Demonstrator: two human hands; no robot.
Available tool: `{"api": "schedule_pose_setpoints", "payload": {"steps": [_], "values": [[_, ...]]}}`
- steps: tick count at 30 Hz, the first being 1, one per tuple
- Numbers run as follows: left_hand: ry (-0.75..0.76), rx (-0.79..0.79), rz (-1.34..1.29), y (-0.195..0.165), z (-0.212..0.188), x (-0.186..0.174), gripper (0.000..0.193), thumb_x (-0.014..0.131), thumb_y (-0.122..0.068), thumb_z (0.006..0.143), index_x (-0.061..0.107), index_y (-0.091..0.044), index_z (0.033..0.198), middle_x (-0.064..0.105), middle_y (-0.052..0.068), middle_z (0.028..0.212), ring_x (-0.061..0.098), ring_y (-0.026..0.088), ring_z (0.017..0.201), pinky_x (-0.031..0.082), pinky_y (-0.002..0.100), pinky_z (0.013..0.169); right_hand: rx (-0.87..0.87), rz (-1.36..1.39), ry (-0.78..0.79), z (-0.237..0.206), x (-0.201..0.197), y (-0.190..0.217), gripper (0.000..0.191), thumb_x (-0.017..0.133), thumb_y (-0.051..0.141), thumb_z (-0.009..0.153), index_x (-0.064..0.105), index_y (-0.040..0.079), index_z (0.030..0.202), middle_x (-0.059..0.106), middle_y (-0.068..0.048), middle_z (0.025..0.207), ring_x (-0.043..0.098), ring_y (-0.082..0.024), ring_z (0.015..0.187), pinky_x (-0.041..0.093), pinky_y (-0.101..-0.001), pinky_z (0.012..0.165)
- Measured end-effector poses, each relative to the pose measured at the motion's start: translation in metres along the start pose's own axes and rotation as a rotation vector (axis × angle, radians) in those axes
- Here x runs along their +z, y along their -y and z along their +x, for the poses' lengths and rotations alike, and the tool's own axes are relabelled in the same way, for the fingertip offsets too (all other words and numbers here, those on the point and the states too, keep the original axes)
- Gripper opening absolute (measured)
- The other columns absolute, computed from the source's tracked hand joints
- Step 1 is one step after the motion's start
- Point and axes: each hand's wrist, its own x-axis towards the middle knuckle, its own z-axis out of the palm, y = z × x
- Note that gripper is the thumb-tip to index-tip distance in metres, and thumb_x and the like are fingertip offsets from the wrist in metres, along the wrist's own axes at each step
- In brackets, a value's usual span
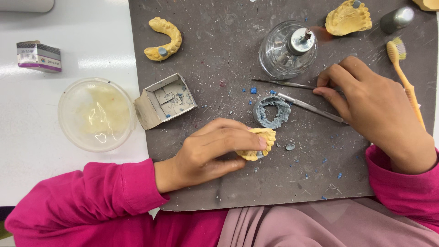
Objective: The person holds a yellow dental impression model with a partial metal framework in one hand and uses a heated wax spatula to apply and shape wax around the framework. They repeatedly heat the spatula tip over an alcohol lamp flame and continue adding and smoothing wax on the denture teeth area.
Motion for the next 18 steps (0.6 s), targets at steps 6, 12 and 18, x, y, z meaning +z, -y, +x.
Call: {"api": "schedule_pose_setpoints", "payload": {"steps": [6, 12, 18], "values": [[0.041, 0.144, 0.106, -0.003, 0.000, -0.004, 0.041, 0.084, -0.002, 0.089, 0.068, -0.008, 0.126, 0.069, 0.002, 0.131, 0.066, 0.025, 0.121, 0.057, 0.036, 0.106, -0.002, -0.076, -0.022, -0.005, -0.003, -0.006, 0.016, 0.070, 0.029, 0.099, 0.068, 0.013, 0.101, 0.066, 0.000, 0.086, 0.067, -0.022, 0.072, 0.050, -0.0360, 0.054], [0.047, 0.194, 0.143, -0.002, 0.000, -0.004, 0.027, 0.084, -0.005, 0.091, 0.068, -0.007, 0.113, 0.069, 0.002, 0.132, 0.067, 0.027, 0.119, 0.058, 0.036, 0.104, -0.072, -0.088, -0.096, -0.009, -0.015, -0.005, 0.015, 0.071, 0.026, 0.100, 0.073, 0.018, 0.112, 0.067, -0.001, 0.086, 0.066, -0.021, 0.074, 0.049, -0.0350, 0.057], [0.032, 0.120, 0.091, -0.002, 0.000, -0.002, 0.025, 0.083, -0.004, 0.088, 0.067, -0.008, 0.107, 0.069, 0.002, 0.134, 0.068, 0.026, 0.120, 0.059, 0.035, 0.103, 0.025, 0.459, -0.081, -0.008, -0.014, -0.011, 0.015, 0.070, 0.010, 0.096, 0.068, 0.003, 0.110, 0.070, -0.006, 0.090, 0.069, -0.016, 0.079, 0.055, -0.0292, 0.061]]}}
